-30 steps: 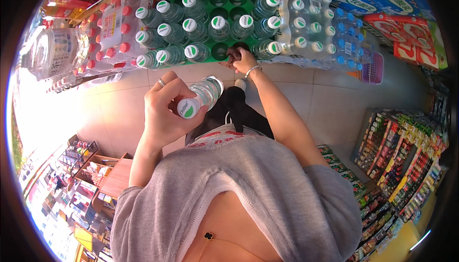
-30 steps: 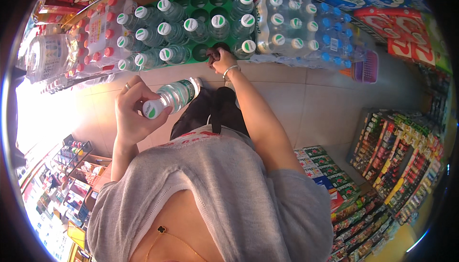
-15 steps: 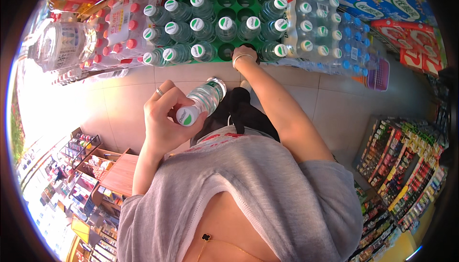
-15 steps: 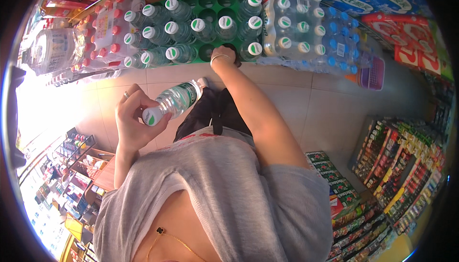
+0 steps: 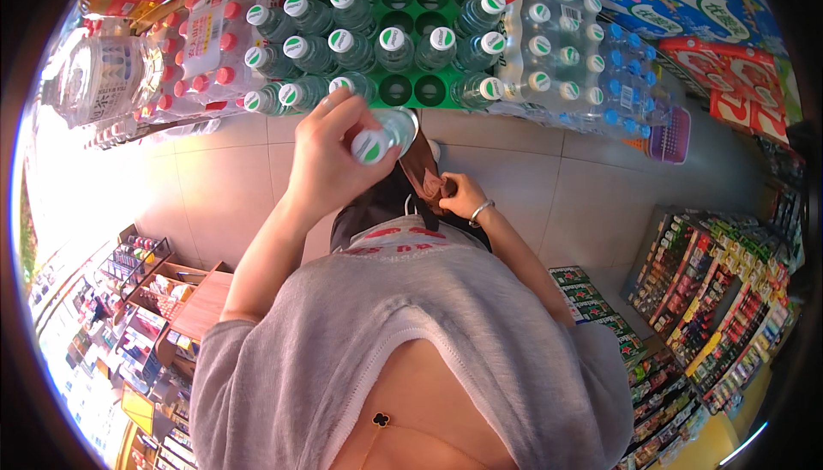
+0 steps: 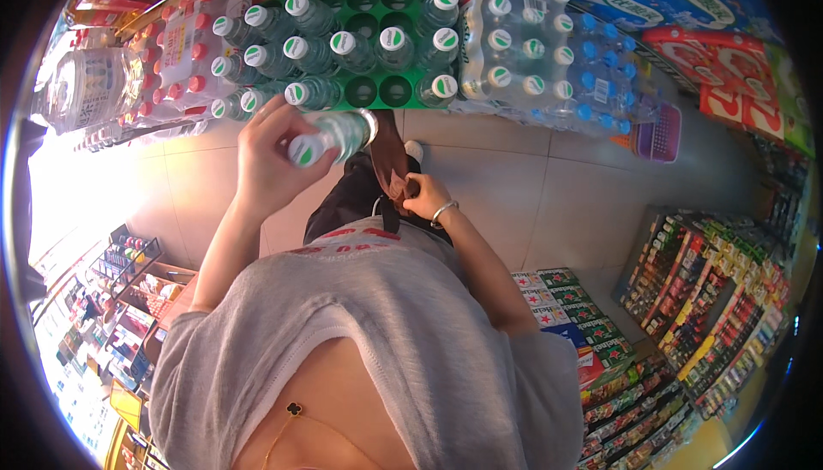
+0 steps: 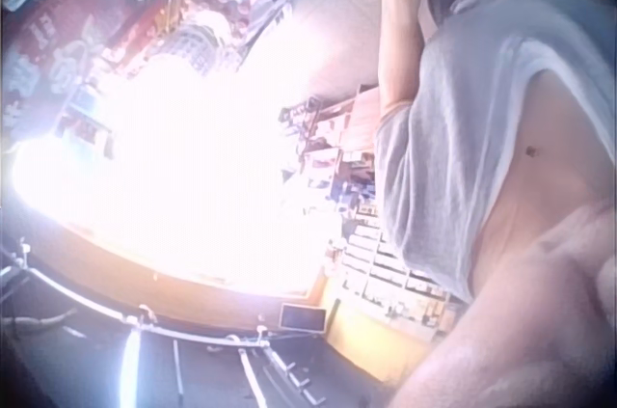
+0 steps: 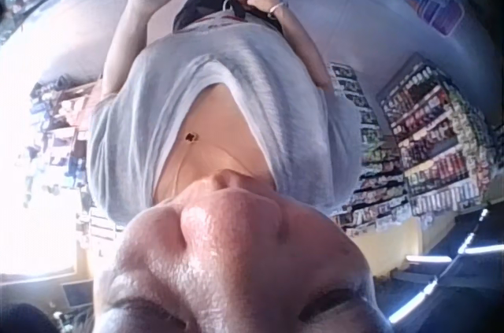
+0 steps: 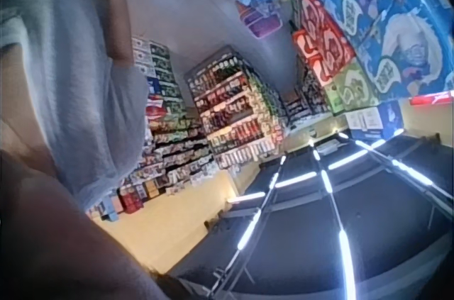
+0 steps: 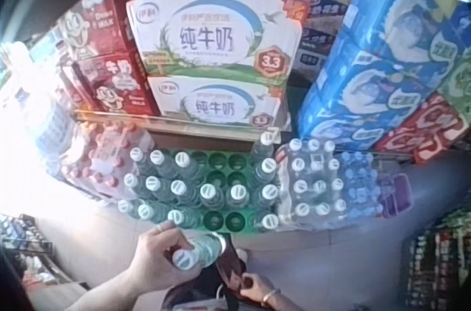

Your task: The person walks through a convenience store aisle and restocks bottled water and green-capped drinks. They pick up bottles from floor-level packs, place them into a green plastic tray on a shelf, and wipe the bottles and tray with a brown cloth. The person handles bottles one at a time and occasionally adjusts the tray.

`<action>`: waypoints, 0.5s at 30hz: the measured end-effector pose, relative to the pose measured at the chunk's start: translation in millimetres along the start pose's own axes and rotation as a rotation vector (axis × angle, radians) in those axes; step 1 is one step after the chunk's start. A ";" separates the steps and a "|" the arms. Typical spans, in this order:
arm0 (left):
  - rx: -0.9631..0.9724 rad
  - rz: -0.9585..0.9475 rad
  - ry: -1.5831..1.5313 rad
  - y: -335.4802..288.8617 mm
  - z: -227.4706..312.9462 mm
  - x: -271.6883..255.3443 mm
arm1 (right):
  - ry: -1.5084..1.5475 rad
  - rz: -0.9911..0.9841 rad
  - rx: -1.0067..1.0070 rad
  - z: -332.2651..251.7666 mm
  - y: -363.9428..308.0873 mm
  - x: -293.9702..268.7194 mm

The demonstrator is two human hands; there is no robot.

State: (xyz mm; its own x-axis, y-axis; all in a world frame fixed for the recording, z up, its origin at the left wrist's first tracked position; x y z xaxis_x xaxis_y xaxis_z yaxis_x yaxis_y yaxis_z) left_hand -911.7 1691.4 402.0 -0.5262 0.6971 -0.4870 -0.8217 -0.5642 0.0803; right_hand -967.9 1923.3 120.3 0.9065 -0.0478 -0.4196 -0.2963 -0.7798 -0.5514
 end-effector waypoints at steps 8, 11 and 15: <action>0.150 -0.071 0.051 67.2 -24.5 95.4 | -0.062 -0.045 -0.050 -14.0 -13.0 10.2; 0.115 -0.133 0.132 73.3 -35.3 120.7 | -0.031 -0.031 -0.058 -9.9 -12.6 14.1; 0.026 -0.178 0.149 71.2 -39.1 110.9 | 0.000 0.039 -0.089 0.2 -10.4 4.7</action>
Point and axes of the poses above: each hand's wrist, its own y-axis towards the middle knuckle, its own x-axis out of the palm, z = x × y, the point moved 10 cm from there along y, towards the middle knuckle, and after that the axes turned 4 degrees about -y, right-handed, at the moved point
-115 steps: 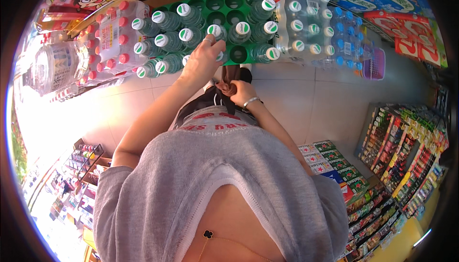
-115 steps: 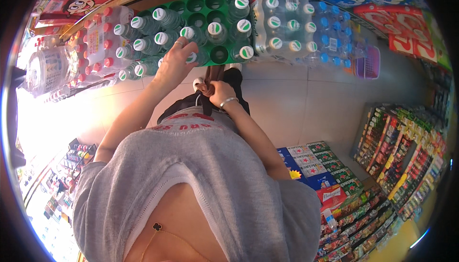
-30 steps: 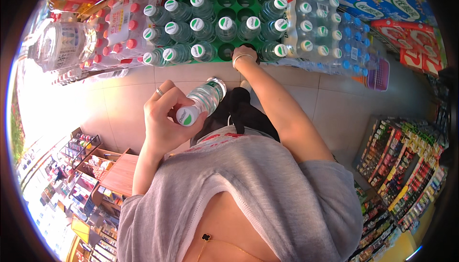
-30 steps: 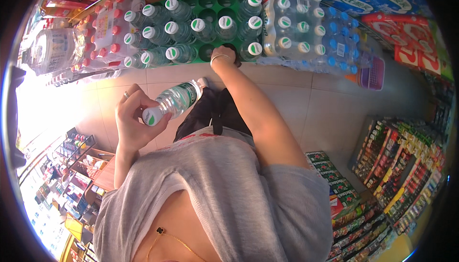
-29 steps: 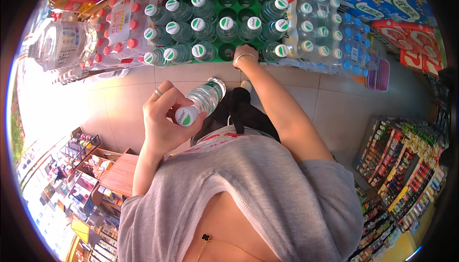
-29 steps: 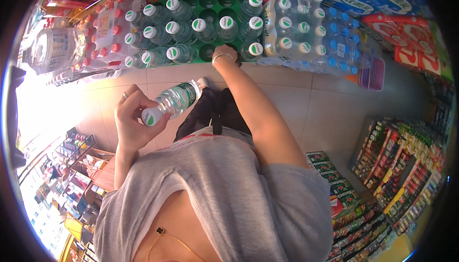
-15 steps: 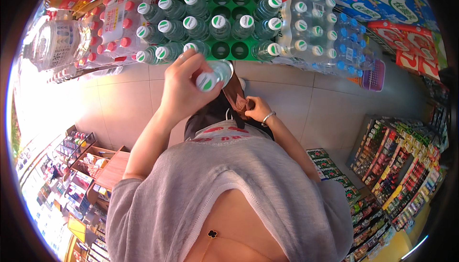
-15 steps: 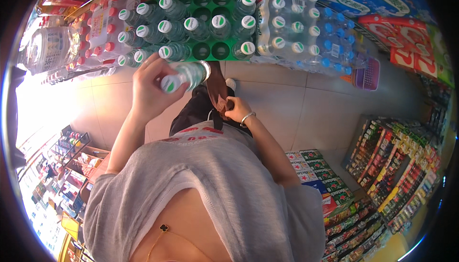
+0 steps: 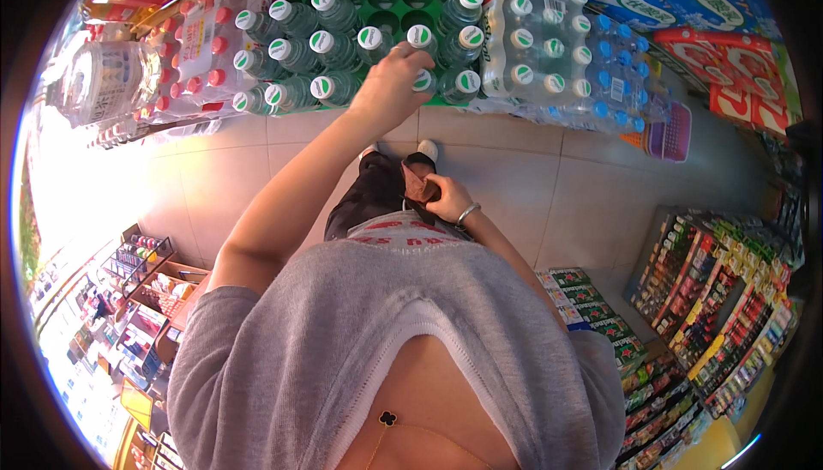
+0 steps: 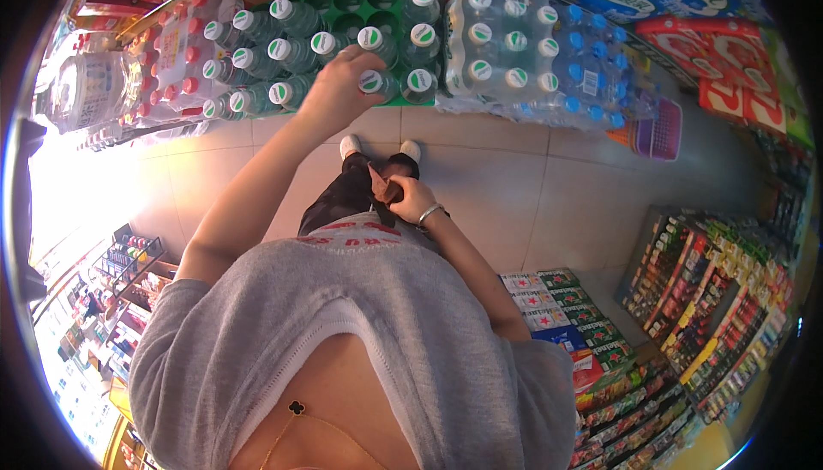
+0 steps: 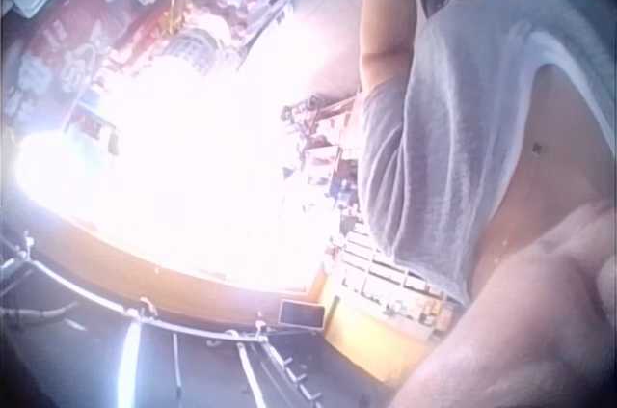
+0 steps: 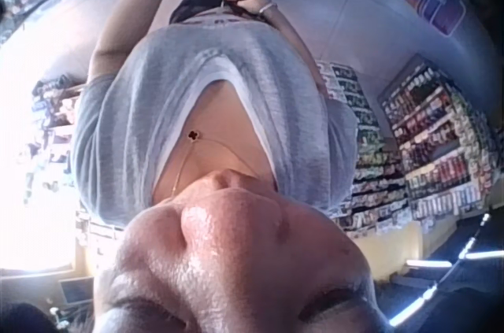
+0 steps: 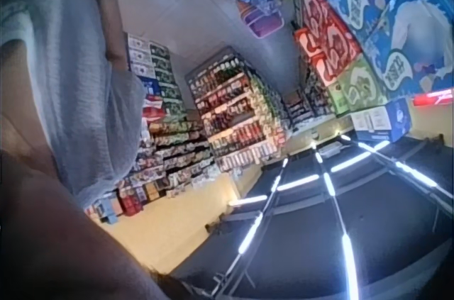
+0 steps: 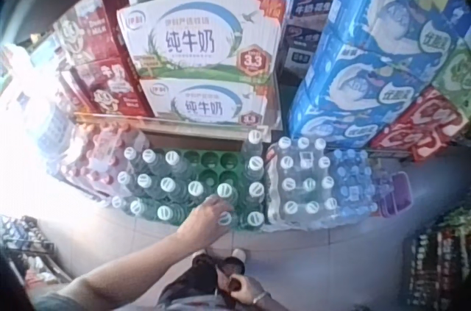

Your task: The person walks through a convenience store aisle and restocks bottled water and green-capped drinks. They pick up bottles from floor-level packs, place them into a green plastic tray on a shelf, and wipe the bottles and tray with a brown cloth. The person handles bottles one at a time and occasionally adjusts the tray.

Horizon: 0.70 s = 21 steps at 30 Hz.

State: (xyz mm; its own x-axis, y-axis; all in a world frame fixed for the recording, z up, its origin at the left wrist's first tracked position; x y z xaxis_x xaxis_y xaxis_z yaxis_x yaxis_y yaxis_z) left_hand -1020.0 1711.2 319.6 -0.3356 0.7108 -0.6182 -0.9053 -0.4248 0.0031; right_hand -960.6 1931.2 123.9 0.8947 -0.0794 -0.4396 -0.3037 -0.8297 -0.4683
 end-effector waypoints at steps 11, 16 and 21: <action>-0.080 -0.286 0.492 44.9 -65.6 -20.3 | 0.882 0.049 0.015 -32.7 36.3 -15.8; 0.094 -0.124 0.417 50.4 -24.3 -70.9 | 1.132 0.133 0.186 -75.5 54.8 -27.9; 0.270 0.399 0.348 -6.9 61.2 -207.6 | 1.369 0.237 -0.049 -133.3 93.1 -25.0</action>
Point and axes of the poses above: each hand's wrist, its own y-axis towards the middle knuckle, its own x-axis out of the palm, z = x × y, the point moved 10 cm from there along y, towards the middle knuckle, and after that the axes turned 4 degrees about -y, right-handed, at the moved point
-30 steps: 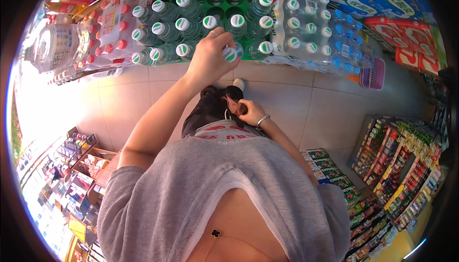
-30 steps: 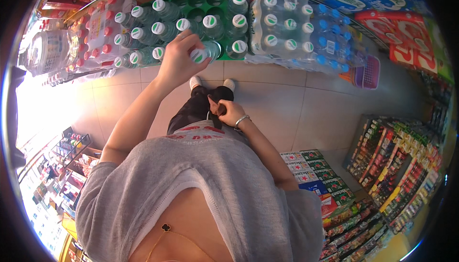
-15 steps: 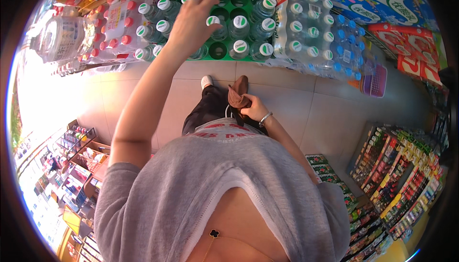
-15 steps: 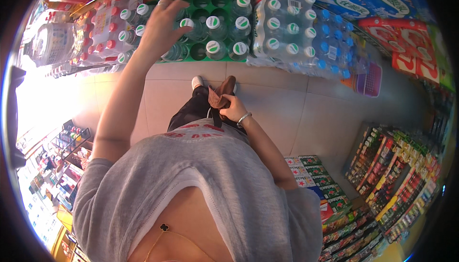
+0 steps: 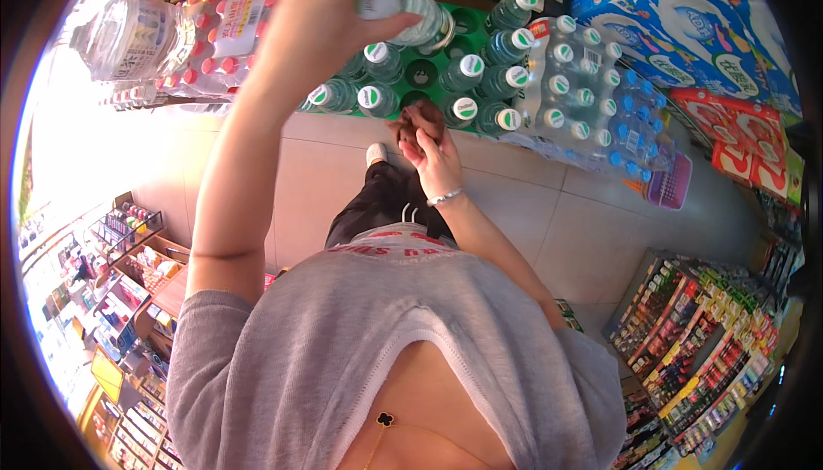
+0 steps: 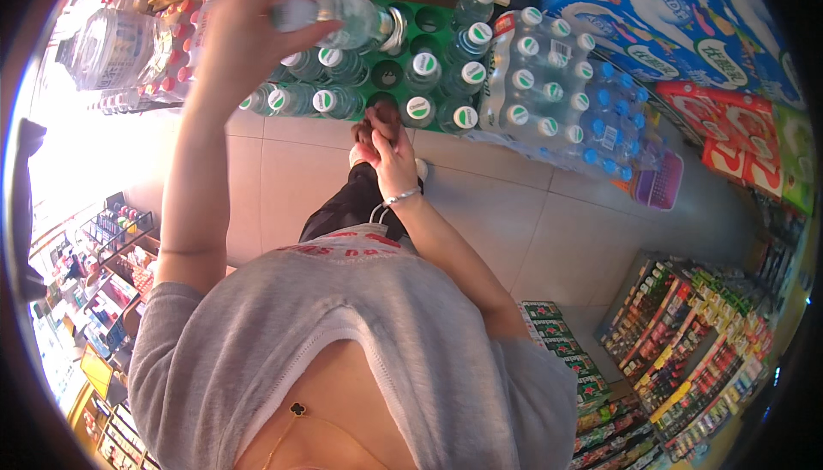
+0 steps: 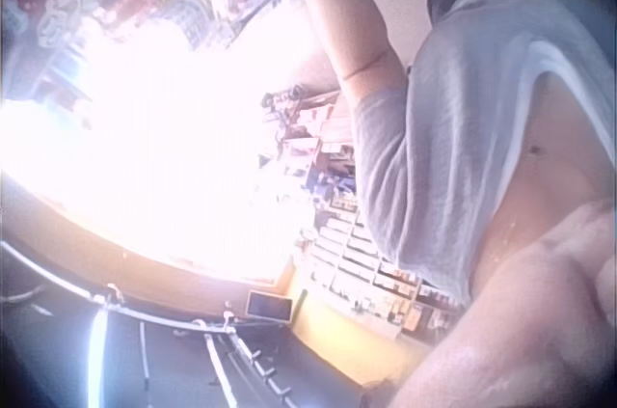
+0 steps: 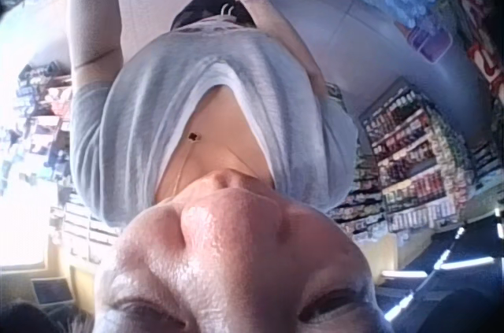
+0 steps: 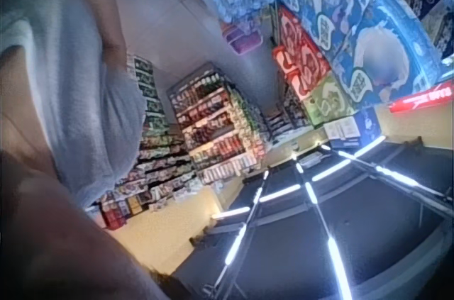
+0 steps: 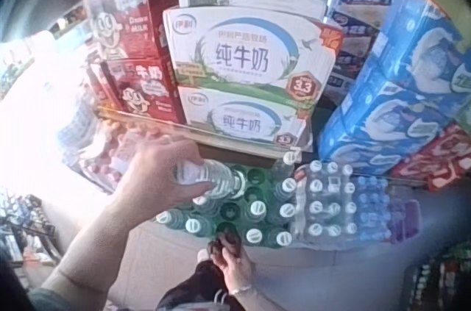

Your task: The person walks through a convenience store aisle and restocks bottled water and green-capped drinks. They pick up bottles from floor-level packs, place them into a green plastic tray on a shelf, and wipe the bottles and tray with a brown cloth. The person handles bottles one at a time and occasionally adjusts the tray.

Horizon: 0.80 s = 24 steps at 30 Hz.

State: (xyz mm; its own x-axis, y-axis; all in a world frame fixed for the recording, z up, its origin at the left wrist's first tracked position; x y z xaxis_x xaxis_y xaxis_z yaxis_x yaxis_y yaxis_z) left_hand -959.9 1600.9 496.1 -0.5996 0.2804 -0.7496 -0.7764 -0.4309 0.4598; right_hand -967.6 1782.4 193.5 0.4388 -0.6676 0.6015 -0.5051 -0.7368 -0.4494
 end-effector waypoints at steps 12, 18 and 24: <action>-0.351 0.280 -0.119 -70.7 -38.8 -131.9 | -1.174 0.205 -0.411 12.1 177.5 -4.5; -0.369 0.205 -0.178 -81.4 -65.5 -114.8 | -1.693 0.169 -0.451 10.5 129.8 8.2; -0.344 0.191 -0.235 -76.6 -71.0 -108.8 | -1.755 0.259 -0.372 1.3 94.7 23.8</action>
Point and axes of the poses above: each hand's wrist, its own y-axis towards the middle knuckle, its own x-axis out of the palm, z = x × y, the point moved 10 cm from there along y, towards the middle knuckle, and after that the axes turned 4 degrees about -y, right-handed, at the moved point
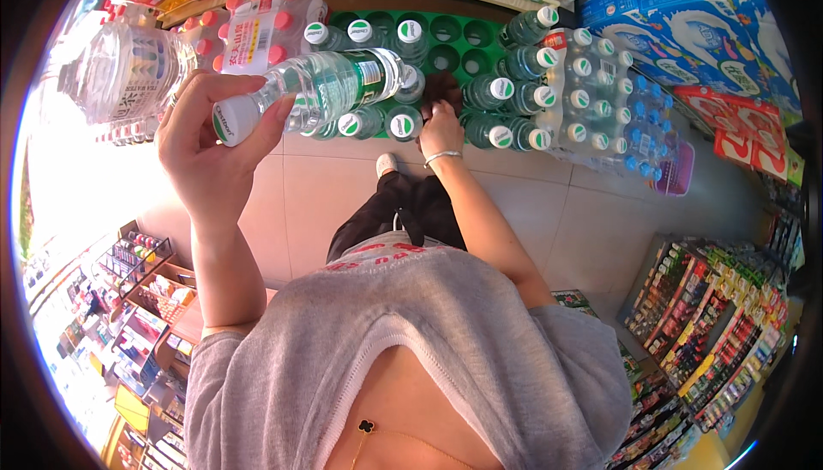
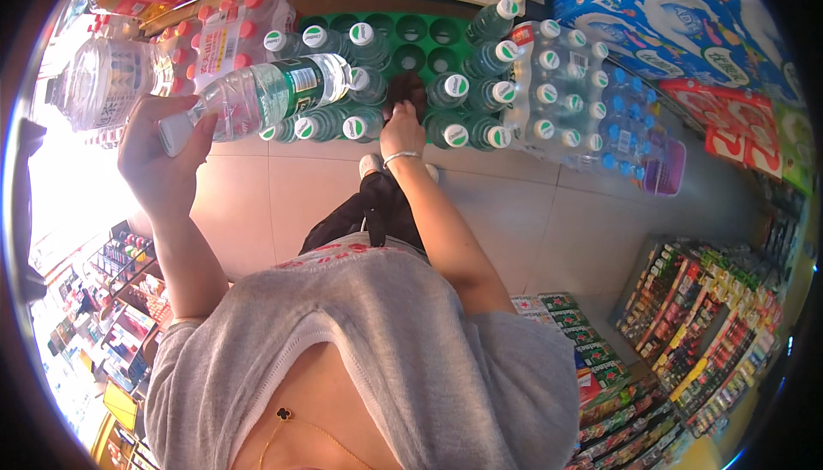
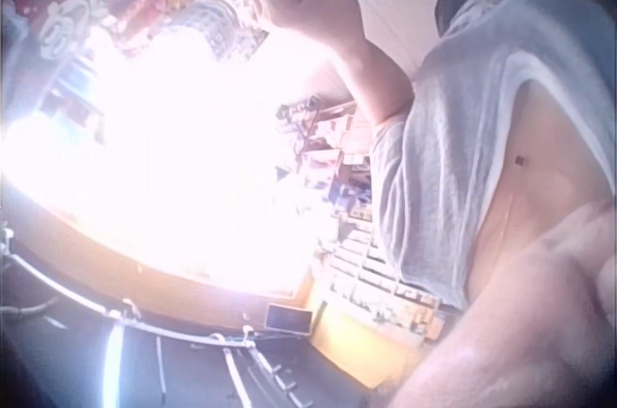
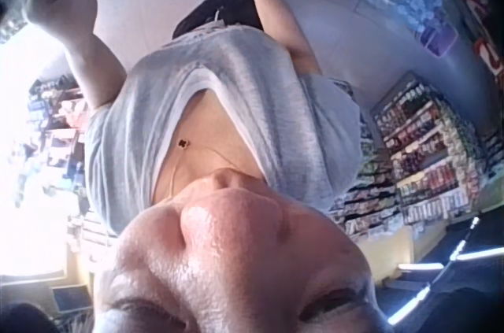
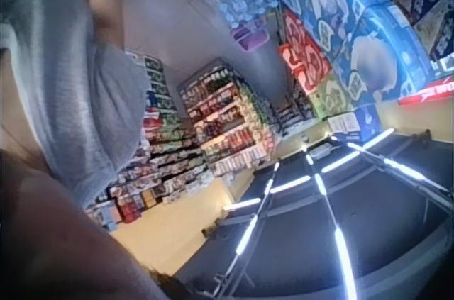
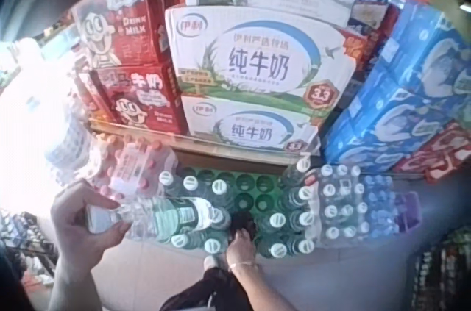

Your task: The person walks through a convenience store aisle and restocks bottled water and green-capped drinks. They pick up bottles from floor-level packs, place them into a green plastic tray on a shelf, and wipe the bottles and tray with a brown cloth. The person handles bottles one at a time and occasionally adjusts the tray.

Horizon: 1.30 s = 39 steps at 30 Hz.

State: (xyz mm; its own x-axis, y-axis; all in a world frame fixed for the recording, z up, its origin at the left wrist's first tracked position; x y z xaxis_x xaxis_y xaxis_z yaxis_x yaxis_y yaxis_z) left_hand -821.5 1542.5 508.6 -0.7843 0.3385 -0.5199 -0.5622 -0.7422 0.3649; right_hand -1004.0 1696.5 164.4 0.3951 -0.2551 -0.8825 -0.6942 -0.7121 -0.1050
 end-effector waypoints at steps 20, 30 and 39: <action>0.215 -0.213 -0.140 10.9 34.3 71.7 | 0.080 -0.149 -0.132 35.9 -139.6 58.5; 0.290 -0.491 0.006 -4.0 9.7 214.3 | 0.561 -0.727 0.612 150.7 -226.8 73.2; 0.074 -0.840 0.369 -29.6 -52.0 290.0 | 0.445 -0.269 -0.022 120.2 -190.7 31.2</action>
State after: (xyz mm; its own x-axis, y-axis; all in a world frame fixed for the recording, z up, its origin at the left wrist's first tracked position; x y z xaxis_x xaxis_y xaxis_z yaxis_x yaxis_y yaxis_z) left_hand -1018.6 1632.6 306.8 0.0157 0.5342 -0.8452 -0.9344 -0.2930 -0.2025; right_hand -931.6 1903.0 101.8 0.7790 -0.3110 -0.5445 -0.5215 -0.8034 -0.2872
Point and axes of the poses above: each hand's wrist, its own y-axis towards the middle knuckle, its own x-axis out of the palm, z = x × y, the point moved 10 cm from there along y, towards the middle knuckle, and after that the axes turned 4 degrees about -y, right-handed, at the moved point
